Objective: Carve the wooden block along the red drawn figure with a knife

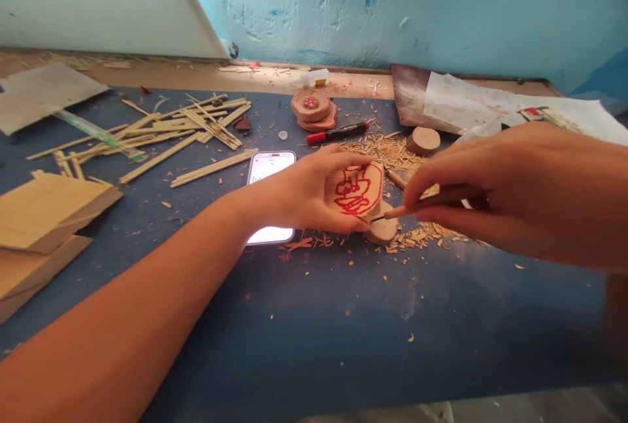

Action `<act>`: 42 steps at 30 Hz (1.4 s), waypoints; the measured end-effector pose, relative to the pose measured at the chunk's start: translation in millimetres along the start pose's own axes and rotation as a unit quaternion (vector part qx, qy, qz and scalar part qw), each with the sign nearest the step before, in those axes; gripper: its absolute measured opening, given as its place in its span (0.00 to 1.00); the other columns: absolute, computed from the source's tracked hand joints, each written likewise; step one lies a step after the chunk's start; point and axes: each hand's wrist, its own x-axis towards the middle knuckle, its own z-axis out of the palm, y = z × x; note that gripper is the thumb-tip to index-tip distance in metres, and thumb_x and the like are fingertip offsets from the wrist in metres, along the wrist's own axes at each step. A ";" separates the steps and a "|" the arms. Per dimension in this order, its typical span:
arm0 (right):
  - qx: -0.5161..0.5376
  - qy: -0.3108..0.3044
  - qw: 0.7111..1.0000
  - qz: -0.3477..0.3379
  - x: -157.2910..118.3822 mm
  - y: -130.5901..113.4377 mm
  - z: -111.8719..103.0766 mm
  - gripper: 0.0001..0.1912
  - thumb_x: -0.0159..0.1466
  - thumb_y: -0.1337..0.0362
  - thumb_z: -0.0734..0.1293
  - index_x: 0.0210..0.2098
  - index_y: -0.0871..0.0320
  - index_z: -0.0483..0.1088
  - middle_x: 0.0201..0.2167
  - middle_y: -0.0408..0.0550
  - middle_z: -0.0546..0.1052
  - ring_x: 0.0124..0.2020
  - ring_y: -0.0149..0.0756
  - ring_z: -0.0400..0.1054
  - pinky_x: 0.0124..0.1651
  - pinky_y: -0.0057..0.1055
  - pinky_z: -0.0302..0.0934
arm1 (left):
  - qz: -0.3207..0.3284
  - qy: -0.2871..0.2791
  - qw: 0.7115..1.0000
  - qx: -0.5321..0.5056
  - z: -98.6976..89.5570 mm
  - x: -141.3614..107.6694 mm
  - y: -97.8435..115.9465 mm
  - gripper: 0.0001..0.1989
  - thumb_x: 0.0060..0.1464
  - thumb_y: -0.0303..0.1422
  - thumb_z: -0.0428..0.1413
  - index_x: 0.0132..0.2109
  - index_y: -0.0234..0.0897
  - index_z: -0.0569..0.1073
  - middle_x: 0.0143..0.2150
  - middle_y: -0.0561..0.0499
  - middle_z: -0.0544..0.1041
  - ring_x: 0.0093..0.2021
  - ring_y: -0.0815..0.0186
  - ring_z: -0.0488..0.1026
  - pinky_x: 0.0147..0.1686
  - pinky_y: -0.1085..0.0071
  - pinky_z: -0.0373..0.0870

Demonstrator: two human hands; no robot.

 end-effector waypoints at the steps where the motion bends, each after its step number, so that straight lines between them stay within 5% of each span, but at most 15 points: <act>1: 0.053 0.006 0.999 0.002 2.4 0.5 0.9 0.09 0.71 0.66 0.74 0.39 0.44 0.85 0.26 0.38 0.82 0.28 0.37 0.77 0.33 0.36 0.64 | 0.001 0.001 1.000 0.001 -2.3 -0.8 0.7 0.48 0.52 0.45 0.77 0.77 0.39 0.75 0.71 0.36 0.79 0.69 0.44 0.79 0.69 0.50 0.77; 4: 0.246 0.041 0.968 0.026 11.4 5.7 13.9 0.02 0.71 0.65 0.75 0.41 0.50 0.81 0.33 0.40 0.87 0.31 0.35 0.82 0.31 0.31 0.70 | 0.004 -0.011 1.000 0.002 -8.1 -3.2 2.0 0.46 0.55 0.44 0.75 0.78 0.41 0.74 0.68 0.39 0.83 0.64 0.48 0.82 0.64 0.53 0.80; 7: 0.359 0.106 0.927 0.028 16.9 12.1 35.7 0.11 0.70 0.64 0.77 0.49 0.51 0.76 0.36 0.42 0.88 0.32 0.38 0.85 0.30 0.31 0.73 | 0.002 -0.013 1.000 0.010 -10.9 -4.5 2.5 0.45 0.56 0.44 0.75 0.78 0.42 0.74 0.68 0.40 0.82 0.65 0.48 0.81 0.66 0.54 0.79; 10: 0.356 0.171 0.918 0.033 16.0 10.6 51.3 0.15 0.71 0.65 0.77 0.55 0.50 0.74 0.34 0.41 0.86 0.34 0.41 0.85 0.35 0.36 0.77 | -0.006 -0.011 1.000 0.022 -9.0 -4.7 2.3 0.45 0.55 0.44 0.75 0.77 0.43 0.75 0.71 0.40 0.79 0.70 0.46 0.78 0.71 0.52 0.76; 15: 0.276 0.279 0.920 0.010 10.7 -4.3 58.0 0.09 0.77 0.64 0.73 0.55 0.49 0.72 0.35 0.40 0.82 0.32 0.38 0.80 0.43 0.39 0.75 | -0.021 -0.019 0.999 0.029 0.5 -3.9 2.9 0.41 0.54 0.41 0.73 0.74 0.42 0.77 0.69 0.39 0.74 0.68 0.47 0.77 0.73 0.51 0.75; 18: 0.310 0.252 0.917 0.017 11.3 -9.1 62.4 0.05 0.81 0.66 0.66 0.53 0.47 0.71 0.39 0.42 0.80 0.32 0.37 0.76 0.42 0.40 0.74 | -0.032 -0.016 0.999 0.035 4.5 -3.3 4.1 0.39 0.54 0.42 0.74 0.72 0.41 0.79 0.67 0.39 0.72 0.67 0.47 0.77 0.73 0.49 0.74; 23: 0.508 0.212 0.835 0.022 20.5 -14.3 60.9 0.14 0.82 0.69 0.56 0.45 0.49 0.69 0.26 0.38 0.64 0.26 0.39 0.60 0.37 0.38 0.68 | -0.035 -0.005 0.998 0.044 6.7 -2.9 4.9 0.39 0.54 0.43 0.75 0.72 0.42 0.81 0.64 0.40 0.72 0.63 0.49 0.77 0.72 0.49 0.75; 27: 0.513 0.140 0.844 0.062 29.9 -21.9 47.7 0.30 0.85 0.63 0.42 0.33 0.49 0.64 0.19 0.39 0.53 0.22 0.42 0.53 0.35 0.40 0.65 | -0.037 -0.010 0.998 0.045 7.4 -1.6 4.9 0.36 0.52 0.43 0.76 0.67 0.39 0.84 0.62 0.40 0.73 0.59 0.51 0.77 0.69 0.52 0.78; 29: 0.529 0.153 0.832 0.067 33.4 -26.0 46.3 0.32 0.86 0.55 0.45 0.27 0.49 0.63 0.18 0.40 0.52 0.20 0.41 0.51 0.32 0.41 0.61 | -0.043 -0.010 0.998 0.042 7.8 -0.6 5.0 0.37 0.51 0.43 0.77 0.67 0.40 0.84 0.61 0.41 0.72 0.58 0.51 0.77 0.67 0.52 0.78; 34: 0.627 0.247 0.738 0.041 34.0 -31.4 63.5 0.34 0.84 0.49 0.64 0.22 0.52 0.70 0.17 0.39 0.52 0.18 0.35 0.47 0.28 0.40 0.51 | -0.038 0.009 0.997 0.060 8.7 1.6 7.9 0.31 0.49 0.43 0.77 0.60 0.40 0.87 0.58 0.43 0.71 0.55 0.52 0.77 0.66 0.53 0.78; 37: 0.615 0.282 0.736 0.029 28.7 -30.8 73.7 0.31 0.79 0.48 0.73 0.21 0.52 0.75 0.18 0.39 0.57 0.19 0.34 0.50 0.28 0.41 0.52 | -0.036 0.009 0.997 0.074 8.7 1.7 9.8 0.31 0.48 0.45 0.78 0.58 0.40 0.87 0.57 0.42 0.71 0.57 0.49 0.76 0.68 0.49 0.77; 42: 0.590 0.289 0.754 -0.009 26.6 -32.7 82.3 0.32 0.80 0.51 0.72 0.20 0.52 0.75 0.15 0.40 0.61 0.18 0.34 0.54 0.28 0.41 0.55 | -0.041 -0.003 0.997 0.064 8.2 0.4 10.5 0.30 0.51 0.44 0.77 0.60 0.41 0.85 0.58 0.42 0.69 0.63 0.47 0.73 0.73 0.46 0.72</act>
